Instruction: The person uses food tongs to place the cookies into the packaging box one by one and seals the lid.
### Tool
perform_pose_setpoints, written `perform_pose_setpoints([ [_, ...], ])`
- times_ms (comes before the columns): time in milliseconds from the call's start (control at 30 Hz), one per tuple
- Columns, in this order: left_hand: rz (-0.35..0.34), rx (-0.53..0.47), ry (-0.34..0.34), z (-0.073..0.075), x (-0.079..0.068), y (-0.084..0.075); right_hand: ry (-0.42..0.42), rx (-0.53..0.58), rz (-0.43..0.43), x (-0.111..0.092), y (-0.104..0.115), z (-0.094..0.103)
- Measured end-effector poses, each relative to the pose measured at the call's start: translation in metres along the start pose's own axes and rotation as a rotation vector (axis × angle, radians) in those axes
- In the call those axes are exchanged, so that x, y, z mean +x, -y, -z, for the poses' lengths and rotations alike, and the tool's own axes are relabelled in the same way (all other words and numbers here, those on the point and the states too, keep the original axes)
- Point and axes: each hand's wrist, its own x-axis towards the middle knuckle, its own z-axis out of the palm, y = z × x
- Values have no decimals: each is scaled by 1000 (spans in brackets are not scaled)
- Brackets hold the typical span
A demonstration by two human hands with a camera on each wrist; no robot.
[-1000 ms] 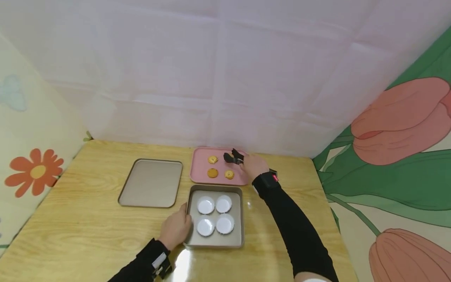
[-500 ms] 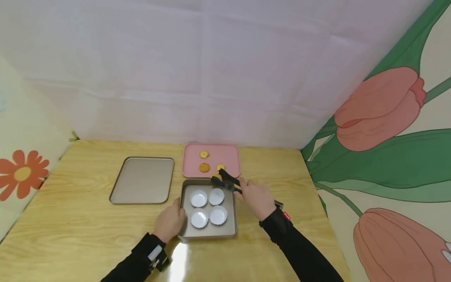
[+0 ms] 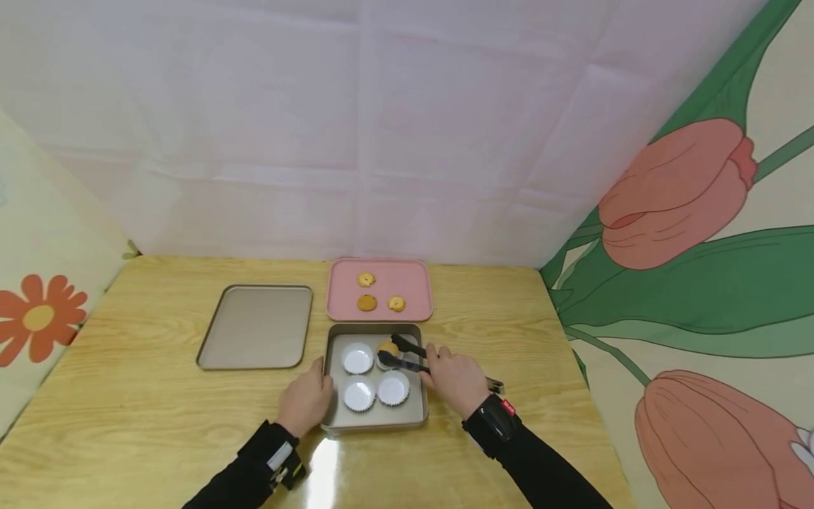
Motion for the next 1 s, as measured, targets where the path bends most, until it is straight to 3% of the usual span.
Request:
perform_pose_setpoints([
  [400, 12, -8, 7, -3, 1, 1, 38, 2, -23, 2, 1, 0],
  [567, 13, -6, -4, -3, 2, 0, 16, -4, -20, 2, 0, -1],
  [767, 15, -3, -13, -3, 2, 0, 35, 57, -41, 4, -2, 4],
  [1000, 19, -4, -13, -3, 1, 0, -36, 80, -85, 25, -23, 7],
])
